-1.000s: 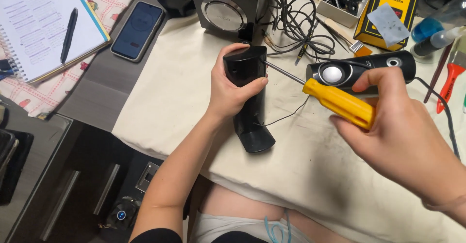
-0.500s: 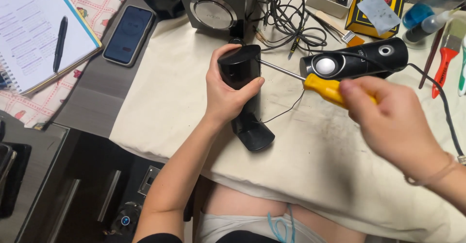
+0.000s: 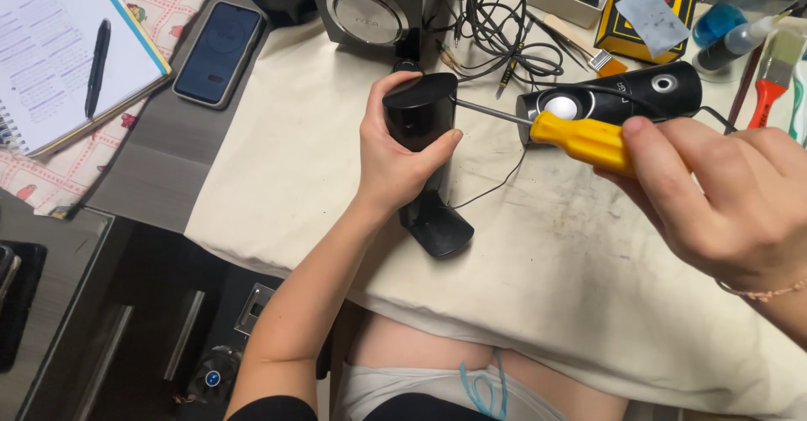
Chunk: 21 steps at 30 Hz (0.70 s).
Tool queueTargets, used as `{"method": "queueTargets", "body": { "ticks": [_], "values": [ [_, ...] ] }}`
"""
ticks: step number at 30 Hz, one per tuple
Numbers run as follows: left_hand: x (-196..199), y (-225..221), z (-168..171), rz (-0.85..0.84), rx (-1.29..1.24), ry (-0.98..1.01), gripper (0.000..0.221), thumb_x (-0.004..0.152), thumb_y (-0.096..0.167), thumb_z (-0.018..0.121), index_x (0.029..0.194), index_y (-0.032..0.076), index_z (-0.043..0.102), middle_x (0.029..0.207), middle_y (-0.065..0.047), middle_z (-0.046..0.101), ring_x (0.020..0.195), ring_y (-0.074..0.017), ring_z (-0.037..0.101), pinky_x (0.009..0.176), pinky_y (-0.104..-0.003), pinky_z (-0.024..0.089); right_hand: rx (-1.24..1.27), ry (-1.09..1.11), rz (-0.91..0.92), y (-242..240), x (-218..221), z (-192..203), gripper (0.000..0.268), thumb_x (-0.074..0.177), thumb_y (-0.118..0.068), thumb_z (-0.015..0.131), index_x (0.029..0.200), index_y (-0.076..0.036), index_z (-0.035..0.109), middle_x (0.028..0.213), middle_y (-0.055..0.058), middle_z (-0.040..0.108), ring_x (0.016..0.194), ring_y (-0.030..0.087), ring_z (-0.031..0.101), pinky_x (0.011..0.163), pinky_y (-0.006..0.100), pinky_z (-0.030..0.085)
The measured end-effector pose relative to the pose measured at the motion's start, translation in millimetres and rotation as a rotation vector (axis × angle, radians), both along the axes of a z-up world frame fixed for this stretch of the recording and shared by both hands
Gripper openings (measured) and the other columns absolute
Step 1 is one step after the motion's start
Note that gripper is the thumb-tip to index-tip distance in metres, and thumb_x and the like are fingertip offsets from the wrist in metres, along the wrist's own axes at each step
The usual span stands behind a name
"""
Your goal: Disassembling a speaker casing using a screwdriver to inspect internal components.
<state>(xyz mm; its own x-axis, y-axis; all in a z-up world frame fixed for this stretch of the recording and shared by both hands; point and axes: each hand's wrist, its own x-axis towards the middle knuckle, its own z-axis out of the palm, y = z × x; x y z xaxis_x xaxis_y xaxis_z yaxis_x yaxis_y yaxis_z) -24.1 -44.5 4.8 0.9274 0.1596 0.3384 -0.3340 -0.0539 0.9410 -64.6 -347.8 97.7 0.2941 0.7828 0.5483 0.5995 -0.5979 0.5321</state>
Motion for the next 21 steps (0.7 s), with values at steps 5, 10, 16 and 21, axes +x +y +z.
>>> {"method": "queueTargets", "body": {
  "ticks": [5, 10, 16, 21],
  "values": [
    [-3, 2, 4, -0.011, 0.037, -0.028, 0.061, 0.075, 0.016, 0.084, 0.128, 0.012, 0.054, 0.118, -0.003, 0.062, 0.107, -0.0167, 0.063, 0.098, -0.028, 0.052, 0.484, 0.931, -0.786, 23, -2, 7, 0.061, 0.118, -0.059, 0.046, 0.108, -0.004, 0.072, 0.079, 0.006, 0.05, 0.065, 0.021, 0.045, 0.058, 0.032, 0.033],
    [-5, -1, 6, -0.008, 0.087, -0.025, 0.06, 0.077, 0.016, 0.083, 0.128, 0.012, 0.054, 0.119, -0.004, 0.061, 0.109, -0.0182, 0.062, 0.1, -0.029, 0.051, 1.061, 1.809, -1.002, 38, -20, 23, 0.027, 0.105, -0.036, 0.057, 0.116, -0.012, 0.054, 0.074, 0.013, 0.041, 0.065, 0.023, 0.031, 0.056, 0.037, 0.024],
    [-3, 1, 4, 0.007, 0.036, -0.045, 0.06, 0.076, 0.013, 0.083, 0.127, 0.01, 0.054, 0.122, -0.005, 0.061, 0.113, -0.0184, 0.062, 0.105, -0.029, 0.05, 0.139, 0.362, -0.258, 0, -27, -19, 0.034, 0.113, -0.029, 0.076, 0.122, -0.001, 0.058, 0.088, 0.011, 0.063, 0.065, 0.029, 0.056, 0.064, 0.042, 0.048],
    [-1, 3, 4, 0.015, 0.054, -0.052, 0.059, 0.076, 0.015, 0.082, 0.127, 0.01, 0.054, 0.12, -0.004, 0.061, 0.111, -0.0182, 0.062, 0.102, -0.029, 0.051, 0.011, 0.103, -0.205, 35, -35, -2, 0.06, 0.111, -0.06, 0.054, 0.107, -0.003, 0.074, 0.071, 0.006, 0.059, 0.057, 0.023, 0.052, 0.056, 0.035, 0.041]
  ]
}}
